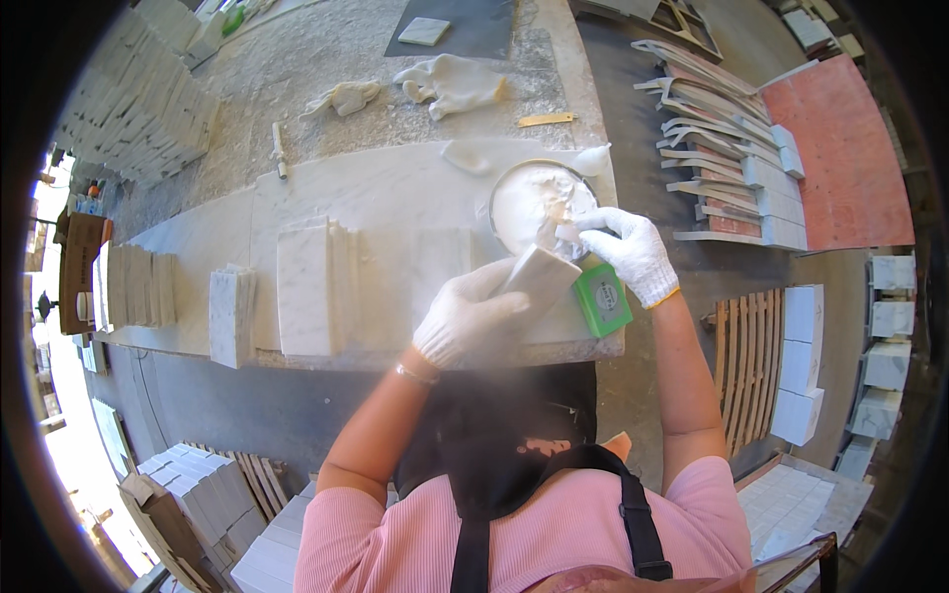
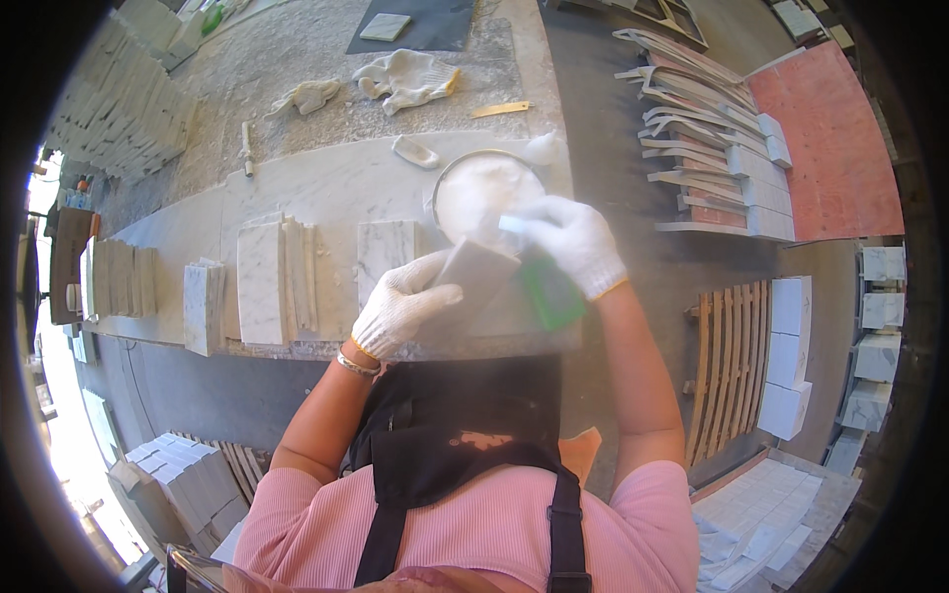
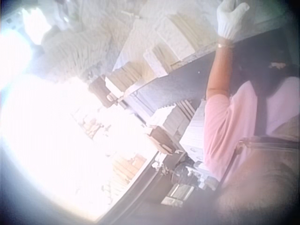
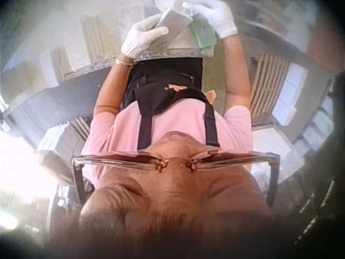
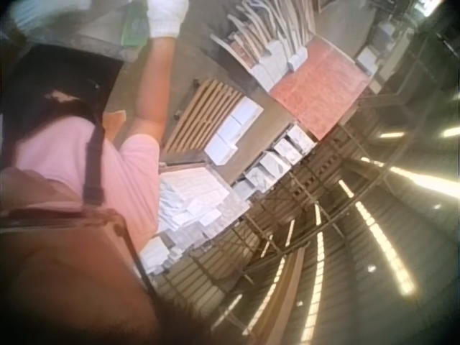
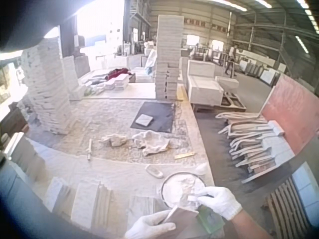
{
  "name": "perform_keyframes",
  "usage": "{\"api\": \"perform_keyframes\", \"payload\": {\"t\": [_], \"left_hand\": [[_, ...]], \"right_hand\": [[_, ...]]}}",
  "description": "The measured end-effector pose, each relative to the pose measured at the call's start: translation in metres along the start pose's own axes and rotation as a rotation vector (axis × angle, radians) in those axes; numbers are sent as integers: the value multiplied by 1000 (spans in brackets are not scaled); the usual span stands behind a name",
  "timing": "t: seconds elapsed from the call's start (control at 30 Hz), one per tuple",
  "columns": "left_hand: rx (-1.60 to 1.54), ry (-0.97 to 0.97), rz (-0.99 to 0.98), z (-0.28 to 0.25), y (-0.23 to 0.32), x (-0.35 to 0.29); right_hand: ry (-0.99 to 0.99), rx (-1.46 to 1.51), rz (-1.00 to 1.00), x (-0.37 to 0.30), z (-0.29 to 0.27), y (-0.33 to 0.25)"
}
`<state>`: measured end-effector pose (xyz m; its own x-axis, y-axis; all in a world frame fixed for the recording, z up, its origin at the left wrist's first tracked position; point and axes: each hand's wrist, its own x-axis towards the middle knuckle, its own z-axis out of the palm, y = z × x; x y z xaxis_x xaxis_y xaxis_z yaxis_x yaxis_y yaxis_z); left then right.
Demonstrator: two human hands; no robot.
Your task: The person applies a white paste to the edges of rectangular stone tiles using a small metal tool, then smooths the edges with a green block. The person repeats this process on multiple tiles, stacking the finished pieces on the table.
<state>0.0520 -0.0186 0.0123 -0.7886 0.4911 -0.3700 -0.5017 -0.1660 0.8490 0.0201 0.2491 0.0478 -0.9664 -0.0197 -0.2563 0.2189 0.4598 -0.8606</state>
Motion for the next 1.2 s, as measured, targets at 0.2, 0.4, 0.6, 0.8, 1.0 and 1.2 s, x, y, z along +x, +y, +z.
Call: {"api": "perform_keyframes", "payload": {"t": [0.2, 0.4, 0.6, 0.8, 1.0, 1.2], "left_hand": [[-17, -47, 0, -1, 4, 2], [-117, -109, -44, -5, 9, 3], [-88, -121, -43, -7, 7, 7], [-55, -126, -41, -10, 9, 7], [-171, -139, -62, -15, 16, 5], [-187, -137, -49, -16, 18, 3]], "right_hand": [[28, 35, -16, 5, 0, 9], [-22, 234, 65, -2, -9, -4], [-18, 189, 14, -5, -3, -23], [-18, 171, -60, -4, -1, -24], [168, -305, -210, -2, 5, -6], [208, -692, -366, -5, 11, 6]]}}
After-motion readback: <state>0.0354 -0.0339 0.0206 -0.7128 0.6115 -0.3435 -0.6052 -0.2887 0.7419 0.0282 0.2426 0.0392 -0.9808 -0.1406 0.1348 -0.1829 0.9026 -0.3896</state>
